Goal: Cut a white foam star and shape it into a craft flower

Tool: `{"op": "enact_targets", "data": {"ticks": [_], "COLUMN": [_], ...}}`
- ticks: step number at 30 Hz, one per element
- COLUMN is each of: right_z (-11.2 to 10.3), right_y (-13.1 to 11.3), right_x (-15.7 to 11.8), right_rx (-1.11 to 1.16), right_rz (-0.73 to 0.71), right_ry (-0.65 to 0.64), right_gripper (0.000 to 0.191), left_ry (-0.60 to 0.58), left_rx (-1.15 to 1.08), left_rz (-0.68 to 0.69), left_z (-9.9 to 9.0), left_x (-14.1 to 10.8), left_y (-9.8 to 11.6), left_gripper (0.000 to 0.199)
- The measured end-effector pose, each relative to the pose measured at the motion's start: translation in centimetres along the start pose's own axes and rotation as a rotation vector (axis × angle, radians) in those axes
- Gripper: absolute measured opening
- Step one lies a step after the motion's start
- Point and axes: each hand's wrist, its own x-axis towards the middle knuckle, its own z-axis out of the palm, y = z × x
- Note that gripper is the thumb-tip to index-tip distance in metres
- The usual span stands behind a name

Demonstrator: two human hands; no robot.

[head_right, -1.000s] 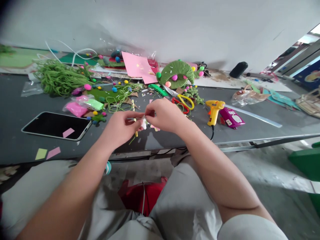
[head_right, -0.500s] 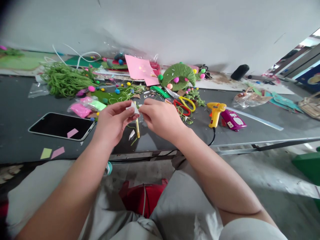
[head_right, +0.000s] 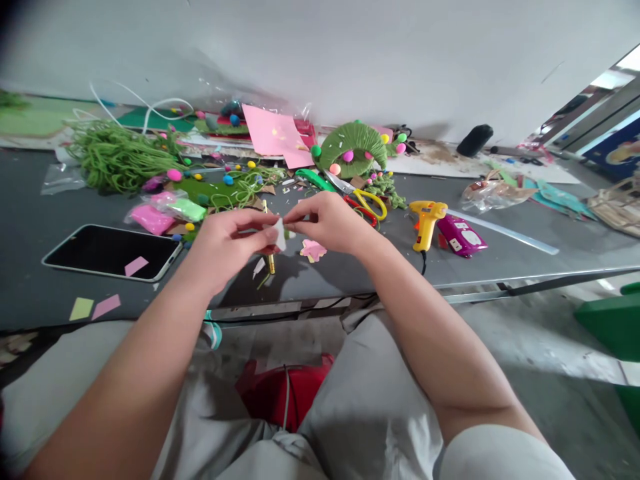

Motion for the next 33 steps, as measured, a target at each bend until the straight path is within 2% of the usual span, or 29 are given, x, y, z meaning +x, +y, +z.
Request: {"op": "enact_targets", "data": {"ticks": [3, 5, 8, 11, 16, 19, 23, 28, 33], "right_z": [-0.1, 0.0, 0.5, 1.0, 1.6, 1.8, 2.0, 2.2, 2.2], "right_y": [-0.4, -1.0, -1.9, -2.3, -2.5, -2.9, -3.2, -3.0, -2.9], "right_x": [-0.2, -0.3, -0.6, -0.7, -0.6, -0.6, -0.8, -0.9, -0.8], "right_rx": [-0.148, -0.256, -0.33, -0.318, -0.339, -0.38, -0.444, -0.431, -0.386], "right_rz": [0.012, 0.061, 0.126, 0.128, 0.036, -0.066, -0.132, -0.215, -0.254], "right_ry": [-0.074, -0.084, -0.042, -0.035, 0.007, 0.07, 0.148, 0.205, 0.231], "right_gripper": [0.019, 0.018, 0.014, 0.013, 0.015, 0.016, 0.021, 0.022, 0.022], "left_ry": [-0.067, -0.076, -0.046, -0.002, 0.11, 0.206, 0.293, 0.397, 0.391], "left_rx": [0.371, 0.501, 0.546, 0.519, 0.377, 0.185, -0.093, -0.22, -0.399], "left_rz": [0.07, 0.08, 0.084, 0.084, 0.104, 0.106, 0.102, 0.111, 0.081], "left_z": [0.1, 0.2, 0.3, 0.3, 0.3, 0.4, 0.5, 0.6, 0.6], "left_x": [-0.4, -0.5, -0.5, -0.3, 0.1, 0.3, 0.8, 0.9, 1.1], "left_y": [-0.3, -0.3, -0.4, -0.7, -1.3, -1.3, -1.1, -0.6, -0.4], "left_gripper": [0.017, 0.018, 0.019, 0.019, 0.02, 0.024, 0.033, 0.027, 0.025]}}
